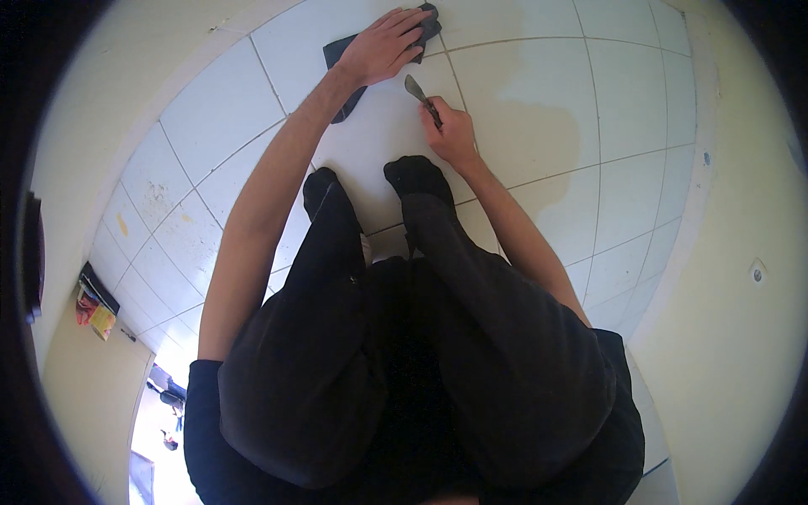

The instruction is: The person scrapes the intersection of a tiled floor and a wall with a metal scraper, then wipes the area with a cloth.

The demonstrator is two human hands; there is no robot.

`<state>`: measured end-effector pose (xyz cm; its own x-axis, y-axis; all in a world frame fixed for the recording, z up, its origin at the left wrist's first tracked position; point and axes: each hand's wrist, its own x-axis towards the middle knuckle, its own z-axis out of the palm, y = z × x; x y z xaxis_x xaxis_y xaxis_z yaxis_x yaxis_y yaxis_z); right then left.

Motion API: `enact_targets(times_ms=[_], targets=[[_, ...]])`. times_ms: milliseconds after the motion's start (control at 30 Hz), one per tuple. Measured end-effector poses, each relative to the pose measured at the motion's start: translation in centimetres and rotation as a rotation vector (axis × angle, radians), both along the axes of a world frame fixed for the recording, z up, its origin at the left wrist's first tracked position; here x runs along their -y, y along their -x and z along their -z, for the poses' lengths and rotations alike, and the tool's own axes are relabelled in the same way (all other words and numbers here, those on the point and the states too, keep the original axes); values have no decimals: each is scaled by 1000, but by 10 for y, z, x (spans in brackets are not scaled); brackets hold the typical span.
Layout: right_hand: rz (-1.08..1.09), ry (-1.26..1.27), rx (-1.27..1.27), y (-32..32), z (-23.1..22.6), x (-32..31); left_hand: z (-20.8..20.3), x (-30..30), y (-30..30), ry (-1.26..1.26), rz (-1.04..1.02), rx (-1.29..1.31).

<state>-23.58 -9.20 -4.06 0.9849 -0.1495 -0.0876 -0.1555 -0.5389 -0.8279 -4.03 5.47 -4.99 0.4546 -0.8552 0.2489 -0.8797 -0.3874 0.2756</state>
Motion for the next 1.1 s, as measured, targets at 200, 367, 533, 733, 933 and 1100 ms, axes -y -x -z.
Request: enact_targets(times_ms=[200,367,533,733,933,1100], targets=[[-11,-1,4,-1,1,-1,-7,-3,4,-19,7,-11],[-5,4,-23,0,-1,-2,-4,-3,7,5,19,-23],[20,-136,39,1,0,-3,6,-5,12,67,1,-25],[107,-366,-59,5,5,4,-1,-2,21,8,5,3],[209,-345,54,-11,-2,8,0,-2,27,18,12,-27],[257,-147,86,-32,-12,13,3,-3,31,28,50,-115]])
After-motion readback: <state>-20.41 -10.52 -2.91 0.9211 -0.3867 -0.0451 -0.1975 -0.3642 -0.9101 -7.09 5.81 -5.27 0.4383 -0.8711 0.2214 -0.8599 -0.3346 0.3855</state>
